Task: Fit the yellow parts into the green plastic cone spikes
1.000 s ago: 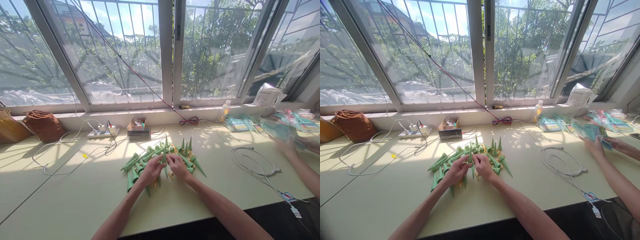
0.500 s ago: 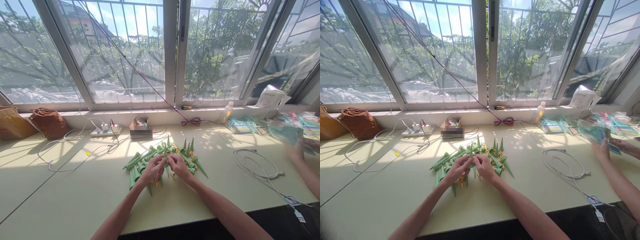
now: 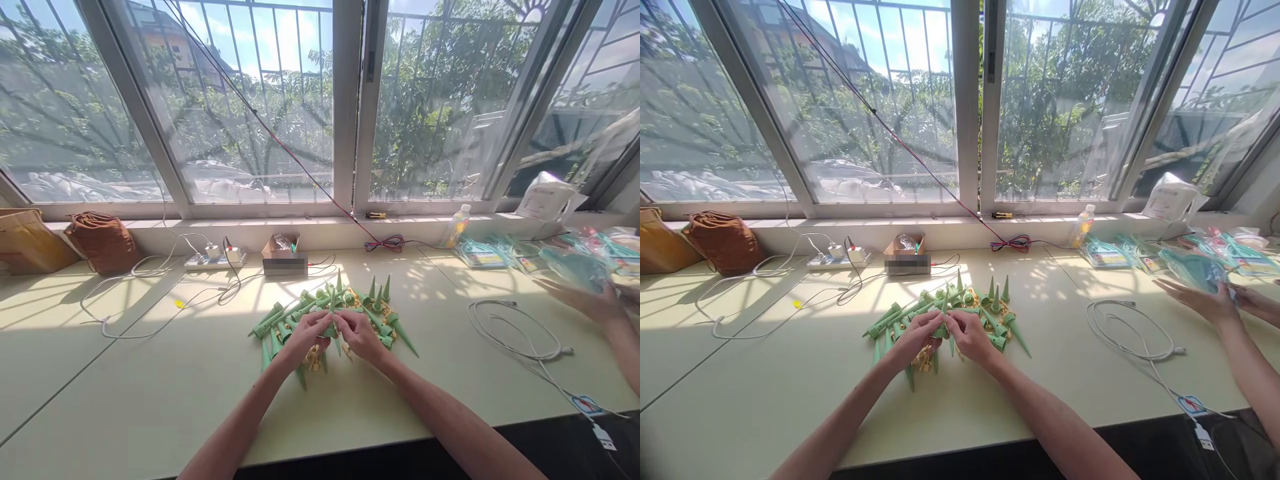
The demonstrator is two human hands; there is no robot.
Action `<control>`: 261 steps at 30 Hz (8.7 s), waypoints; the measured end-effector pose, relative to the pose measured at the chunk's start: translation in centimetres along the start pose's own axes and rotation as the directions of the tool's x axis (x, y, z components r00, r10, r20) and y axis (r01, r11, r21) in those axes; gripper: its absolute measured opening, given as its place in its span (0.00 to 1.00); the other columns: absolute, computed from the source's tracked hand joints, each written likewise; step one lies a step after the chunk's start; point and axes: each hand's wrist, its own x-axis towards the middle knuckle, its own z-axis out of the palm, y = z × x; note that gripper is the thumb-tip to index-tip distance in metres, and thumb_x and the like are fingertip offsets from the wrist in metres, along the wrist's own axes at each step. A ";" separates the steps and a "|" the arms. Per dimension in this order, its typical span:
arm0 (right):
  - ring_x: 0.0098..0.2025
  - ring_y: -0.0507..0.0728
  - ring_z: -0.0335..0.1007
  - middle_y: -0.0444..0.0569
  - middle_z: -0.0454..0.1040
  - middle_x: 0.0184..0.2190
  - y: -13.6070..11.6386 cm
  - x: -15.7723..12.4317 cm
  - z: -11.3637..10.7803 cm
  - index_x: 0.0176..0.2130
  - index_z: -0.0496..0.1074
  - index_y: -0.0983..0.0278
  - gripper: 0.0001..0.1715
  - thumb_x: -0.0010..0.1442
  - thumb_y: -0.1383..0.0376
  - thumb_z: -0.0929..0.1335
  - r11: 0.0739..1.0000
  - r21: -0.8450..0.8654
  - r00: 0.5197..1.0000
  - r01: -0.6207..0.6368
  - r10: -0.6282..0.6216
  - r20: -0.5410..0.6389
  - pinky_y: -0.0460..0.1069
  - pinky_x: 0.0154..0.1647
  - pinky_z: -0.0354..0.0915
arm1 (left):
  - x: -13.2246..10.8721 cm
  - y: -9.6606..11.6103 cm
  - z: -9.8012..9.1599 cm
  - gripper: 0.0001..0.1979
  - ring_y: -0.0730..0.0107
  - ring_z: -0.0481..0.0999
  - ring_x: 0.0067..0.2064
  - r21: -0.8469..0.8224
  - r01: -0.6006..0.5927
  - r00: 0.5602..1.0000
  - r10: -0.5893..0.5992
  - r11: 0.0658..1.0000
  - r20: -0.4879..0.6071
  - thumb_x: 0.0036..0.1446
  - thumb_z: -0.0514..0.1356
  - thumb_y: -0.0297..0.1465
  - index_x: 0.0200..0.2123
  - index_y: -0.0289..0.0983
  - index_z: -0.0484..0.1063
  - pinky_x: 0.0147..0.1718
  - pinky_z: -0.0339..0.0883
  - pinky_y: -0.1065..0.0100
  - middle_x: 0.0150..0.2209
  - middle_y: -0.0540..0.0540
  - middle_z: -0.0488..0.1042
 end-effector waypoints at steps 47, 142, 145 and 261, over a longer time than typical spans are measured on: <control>0.20 0.48 0.46 0.36 0.53 0.16 -0.1 0.0 0.5 0.24 0.61 0.62 0.22 0.63 0.52 0.65 0.989 -0.142 0.999 0.037 -0.042 -0.031 0.48 0.32 0.63 | 0.2 -0.7 0.9 0.23 0.79 0.63 0.20 -0.050 0.003 0.991 -0.010 0.999 -0.135 0.59 0.55 0.52 0.34 0.35 0.67 0.16 0.60 0.76 0.22 0.55 0.60; 0.17 0.50 0.66 0.42 0.68 0.21 1.2 0.5 -0.6 0.29 0.63 0.62 0.18 0.68 0.58 0.59 0.945 -0.260 0.977 -0.199 0.171 -0.128 0.44 0.21 0.57 | -1.2 -0.3 2.3 0.09 0.71 0.72 0.23 0.868 -0.323 0.945 0.076 0.378 0.318 0.49 0.64 0.34 0.36 0.39 0.78 0.26 0.59 0.72 0.21 0.52 0.74; 0.17 0.49 0.66 0.41 0.68 0.21 1.3 0.5 -0.6 0.29 0.63 0.63 0.18 0.68 0.58 0.59 0.943 -0.267 0.977 -0.196 0.167 -0.129 0.44 0.21 0.57 | -1.2 -0.2 2.1 0.07 0.73 0.70 0.22 0.872 -0.323 0.945 0.072 0.368 0.320 0.49 0.63 0.32 0.34 0.39 0.78 0.26 0.58 0.72 0.20 0.52 0.73; 0.43 0.59 0.60 0.51 0.66 0.35 2.3 0.5 -0.6 0.36 0.75 0.65 0.03 0.60 0.69 0.68 0.683 -0.730 0.996 -0.007 0.067 0.053 0.50 0.45 0.57 | 0.1 -1.7 0.6 0.18 0.75 0.57 0.20 0.888 -0.088 0.940 0.332 0.452 -0.076 0.64 0.52 0.36 0.22 0.36 0.64 0.23 0.49 0.72 0.16 0.54 0.59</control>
